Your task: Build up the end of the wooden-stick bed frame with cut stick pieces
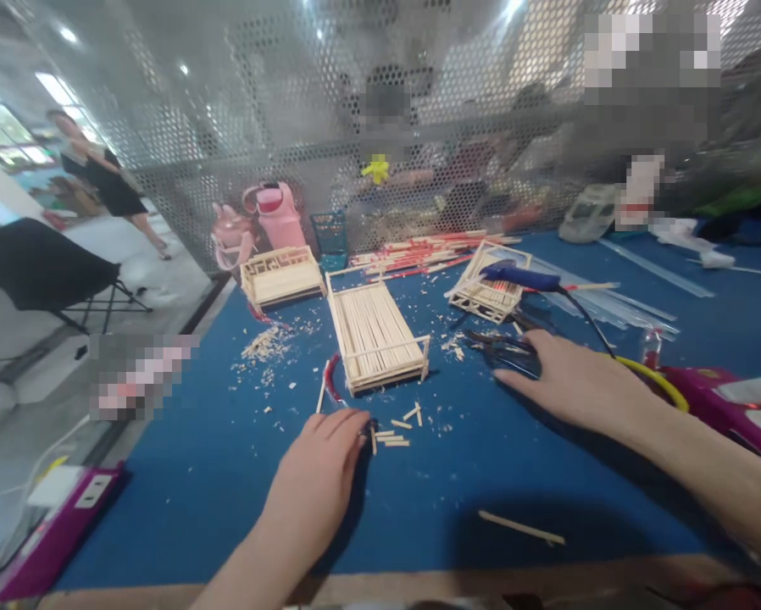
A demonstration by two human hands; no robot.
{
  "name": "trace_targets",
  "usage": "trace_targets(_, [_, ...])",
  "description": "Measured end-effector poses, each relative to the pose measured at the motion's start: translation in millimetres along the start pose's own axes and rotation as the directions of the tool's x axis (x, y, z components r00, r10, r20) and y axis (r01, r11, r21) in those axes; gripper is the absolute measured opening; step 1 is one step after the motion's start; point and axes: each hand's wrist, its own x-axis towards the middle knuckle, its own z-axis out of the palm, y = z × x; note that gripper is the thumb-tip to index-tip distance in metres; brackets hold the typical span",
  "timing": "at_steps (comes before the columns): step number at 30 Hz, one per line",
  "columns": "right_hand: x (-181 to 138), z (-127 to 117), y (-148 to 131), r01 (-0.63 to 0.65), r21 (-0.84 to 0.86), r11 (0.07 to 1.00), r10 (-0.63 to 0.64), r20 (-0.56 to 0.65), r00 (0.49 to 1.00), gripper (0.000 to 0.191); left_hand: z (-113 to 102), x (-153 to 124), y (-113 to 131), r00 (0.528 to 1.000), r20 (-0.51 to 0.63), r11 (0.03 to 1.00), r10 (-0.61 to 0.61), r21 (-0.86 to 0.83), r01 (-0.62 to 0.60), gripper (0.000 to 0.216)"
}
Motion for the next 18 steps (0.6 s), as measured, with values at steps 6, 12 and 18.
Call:
trace_targets(6, [19, 1, -3, 0.162, -0.114, 0.98, -0.169, -0.058, 0.984, 0.068, -22, 0, -27, 0.98, 0.107, 0.969, -0.166, 0.204, 0.141, 0.026])
trace_targets(12, [8, -31, -24, 0.219, -0.169, 0.961, -0.224, -0.008, 0.975, 0.037, -18, 22, -32, 0.933, 0.358, 0.997, 0.011, 0.069, -0.039, 0.027])
trace_targets(18, [-8, -24, -54, 0.572, 0.129, 0.81, -0.568, -0.066, 0.82, 0.035, -32, 31, -47, 0.99, 0.138, 0.999, 0.012, 0.042, -0.018, 0.029])
